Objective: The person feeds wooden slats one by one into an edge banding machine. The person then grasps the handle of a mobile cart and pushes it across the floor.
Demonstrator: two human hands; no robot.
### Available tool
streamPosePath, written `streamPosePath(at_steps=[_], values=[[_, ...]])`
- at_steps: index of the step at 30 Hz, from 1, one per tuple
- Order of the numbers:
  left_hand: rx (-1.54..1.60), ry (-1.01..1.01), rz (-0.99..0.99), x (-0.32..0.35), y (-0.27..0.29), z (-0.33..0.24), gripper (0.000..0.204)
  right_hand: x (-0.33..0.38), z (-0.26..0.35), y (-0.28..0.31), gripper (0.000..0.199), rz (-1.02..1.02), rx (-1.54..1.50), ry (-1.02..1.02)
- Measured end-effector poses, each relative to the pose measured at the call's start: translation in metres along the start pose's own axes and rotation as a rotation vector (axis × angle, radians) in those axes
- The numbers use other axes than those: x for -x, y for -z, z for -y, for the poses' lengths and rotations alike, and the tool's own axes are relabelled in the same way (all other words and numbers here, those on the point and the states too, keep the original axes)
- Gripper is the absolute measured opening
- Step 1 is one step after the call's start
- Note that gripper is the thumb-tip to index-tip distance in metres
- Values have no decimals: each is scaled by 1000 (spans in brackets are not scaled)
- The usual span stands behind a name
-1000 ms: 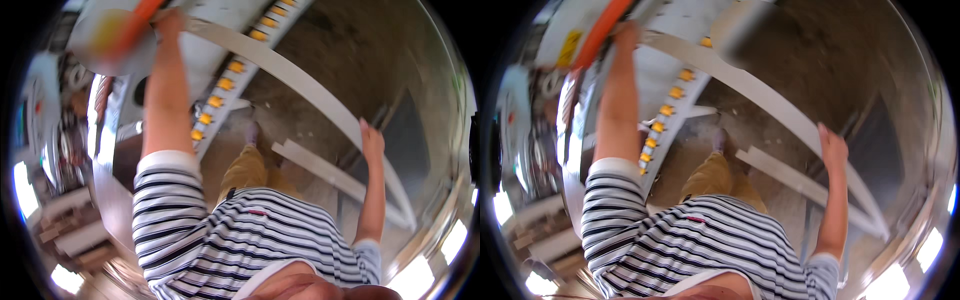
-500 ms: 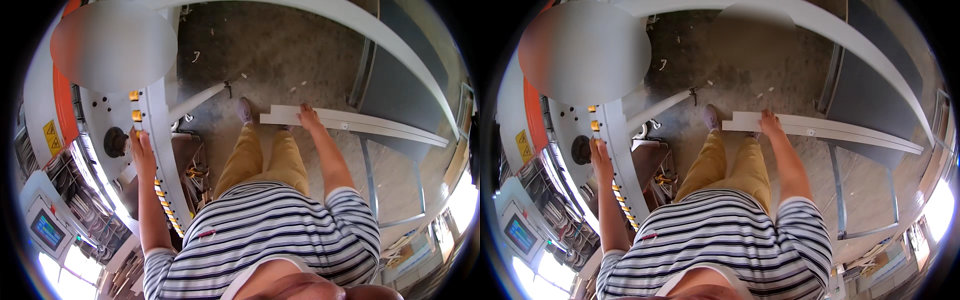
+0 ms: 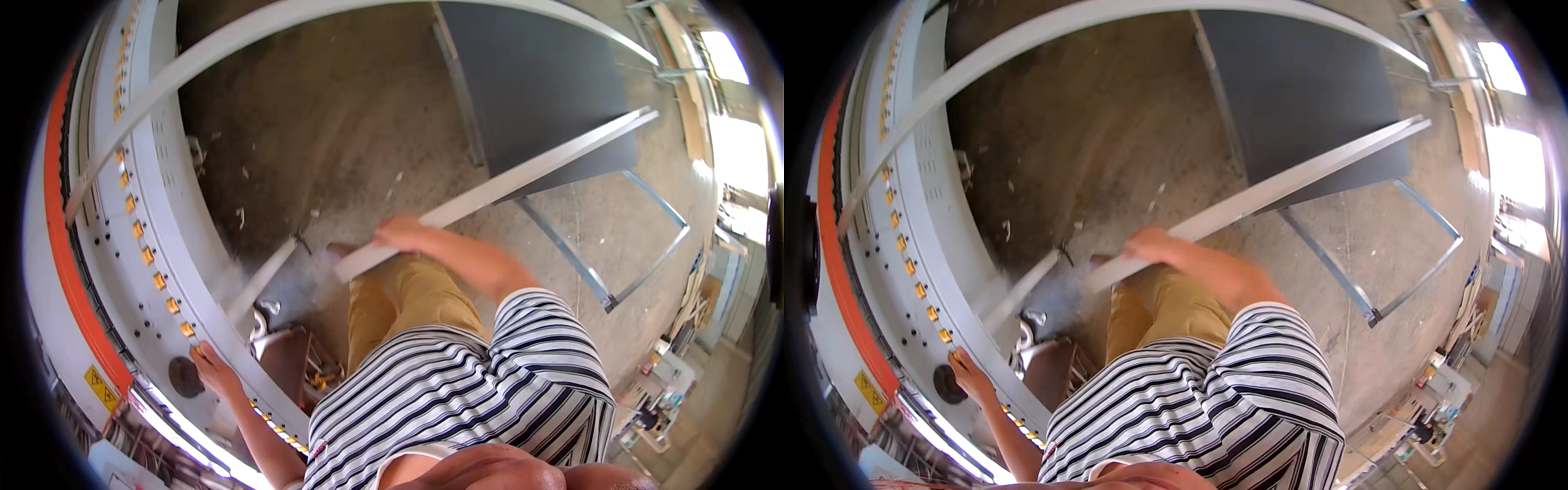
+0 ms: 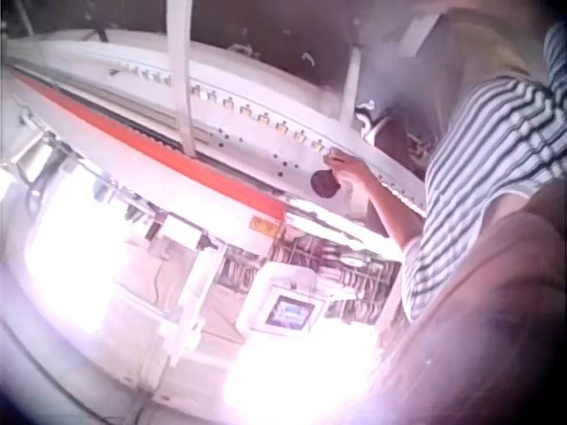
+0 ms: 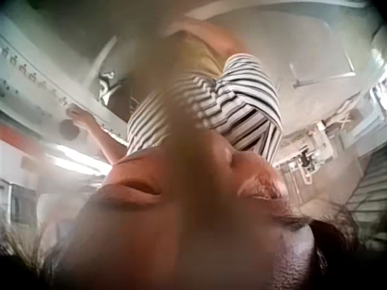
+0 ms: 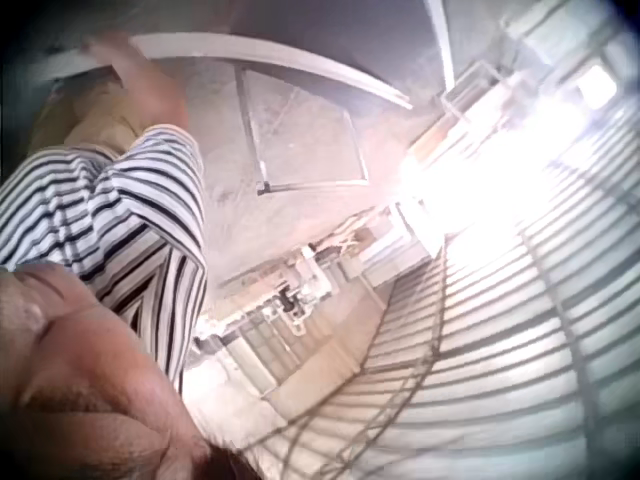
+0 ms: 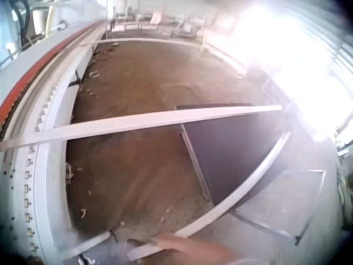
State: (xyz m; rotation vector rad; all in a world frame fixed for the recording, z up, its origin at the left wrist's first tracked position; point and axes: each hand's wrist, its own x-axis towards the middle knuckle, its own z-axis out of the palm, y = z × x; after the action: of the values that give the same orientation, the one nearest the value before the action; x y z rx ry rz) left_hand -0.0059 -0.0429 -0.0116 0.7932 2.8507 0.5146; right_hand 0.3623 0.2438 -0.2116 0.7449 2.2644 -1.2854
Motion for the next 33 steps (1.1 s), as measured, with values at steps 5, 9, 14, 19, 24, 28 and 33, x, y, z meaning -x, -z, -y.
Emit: streamPosePath(at_steps=[5,9,14,19,24,28,33], values=[[412,-51,-441,13,-8,-5,38,65,115,66,42,-165,153,230],[992,351,-5,94,-23,-59,53,67,191,92,43,-371,158,365],[1662,498,458,117,-35,-125,64,76,284,87,40,-480,180,561],[1496,279,-8,107,50,-110,56,96,270,91,37,-313,59,573],[634,127,-570,43,25,90,41,171,109,110,58,19,251,103],[879,668,-612,-11,53,99,60,203,-106,83,60,-7,451,5],[519,811,-675,-36,39,123,76,190,-40,105,61,-57,377,43]])
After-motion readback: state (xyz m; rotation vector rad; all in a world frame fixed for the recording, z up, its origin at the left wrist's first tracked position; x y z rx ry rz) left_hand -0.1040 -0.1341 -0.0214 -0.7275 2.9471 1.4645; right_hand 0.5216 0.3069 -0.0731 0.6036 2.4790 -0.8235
